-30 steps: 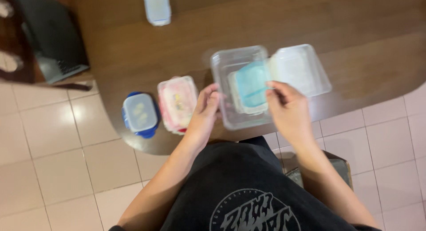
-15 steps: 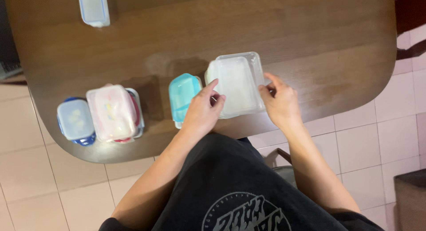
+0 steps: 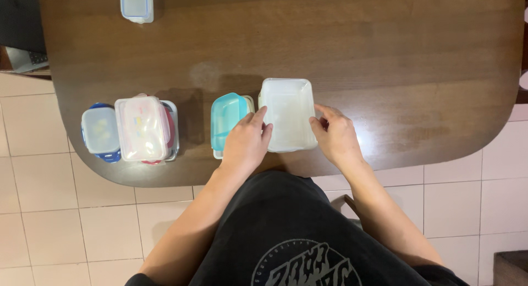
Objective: The person opens several plastic food containers with colorful lids on a wooden table, removes the lids, and stacks the containers and lids into separate piles. The person handles each container one at a time, aligning lids with their corresponding bases before stacking them.
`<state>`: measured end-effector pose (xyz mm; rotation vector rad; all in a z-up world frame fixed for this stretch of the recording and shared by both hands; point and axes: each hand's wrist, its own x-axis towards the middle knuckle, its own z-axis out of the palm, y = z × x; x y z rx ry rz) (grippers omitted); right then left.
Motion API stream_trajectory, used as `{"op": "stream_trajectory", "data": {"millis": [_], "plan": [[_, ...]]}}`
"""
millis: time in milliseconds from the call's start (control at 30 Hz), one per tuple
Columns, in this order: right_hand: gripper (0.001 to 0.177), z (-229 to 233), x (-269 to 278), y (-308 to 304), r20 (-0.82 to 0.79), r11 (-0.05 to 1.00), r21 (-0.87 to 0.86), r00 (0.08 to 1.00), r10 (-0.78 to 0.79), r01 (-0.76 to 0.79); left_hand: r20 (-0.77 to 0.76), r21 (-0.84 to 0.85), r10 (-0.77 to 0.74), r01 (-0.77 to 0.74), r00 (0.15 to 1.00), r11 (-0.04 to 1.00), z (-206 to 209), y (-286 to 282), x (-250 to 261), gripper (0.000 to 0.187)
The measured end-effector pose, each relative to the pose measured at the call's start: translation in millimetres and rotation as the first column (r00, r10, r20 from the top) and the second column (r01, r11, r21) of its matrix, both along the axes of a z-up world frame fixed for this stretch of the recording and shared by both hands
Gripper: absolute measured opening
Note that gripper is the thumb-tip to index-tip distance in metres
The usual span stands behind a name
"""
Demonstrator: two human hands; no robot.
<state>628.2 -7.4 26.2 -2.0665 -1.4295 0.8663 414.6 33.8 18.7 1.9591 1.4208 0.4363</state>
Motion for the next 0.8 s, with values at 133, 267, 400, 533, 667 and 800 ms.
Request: {"op": "stream_trajectory", "data": {"millis": [133, 267, 400, 533, 667, 800], "plan": [[0.035, 1, 0, 0, 0.002, 1.000, -0.007, 1.000, 0.013, -0.013, -0.073, 0.117, -0.039, 0.048, 0.997, 0.992, -3, 0, 0, 0.038], [0.031, 10, 0, 3, 0.024, 0.999, 0.052, 1.000, 0.012, -0.013, -0.036, 0.094, -0.005, 0.008, 0.999, 0.996, 5, 2, -3, 0.034], [0.027, 31, -7, 6, -0.025, 0.996, 0.087, 1.000, -0.017, 0.019, 0.075, 0.053, 0.088, -0.092, 0.993, 0.994, 24, 7, -12, 0.031], [0.025, 56, -26, 21, -0.103, 0.993, 0.114, 0.995, 0.006, 0.006, 0.197, -0.146, 0.244, -0.218, 0.950, 0.965, 47, 9, -32, 0.031], [0.024, 75, -65, 51, -0.136, 0.985, 0.154, 0.986, 0.093, -0.072, 0.303, -0.169, 0.333, -0.294, 0.893, 0.941, 65, 20, -65, 0.029], [0.026, 82, -123, 93, -0.183, 0.971, 0.174, 0.963, 0.197, -0.166, 0.387, -0.139, 0.374, -0.348, 0.843, 0.927, 71, 44, -111, 0.027]]}}
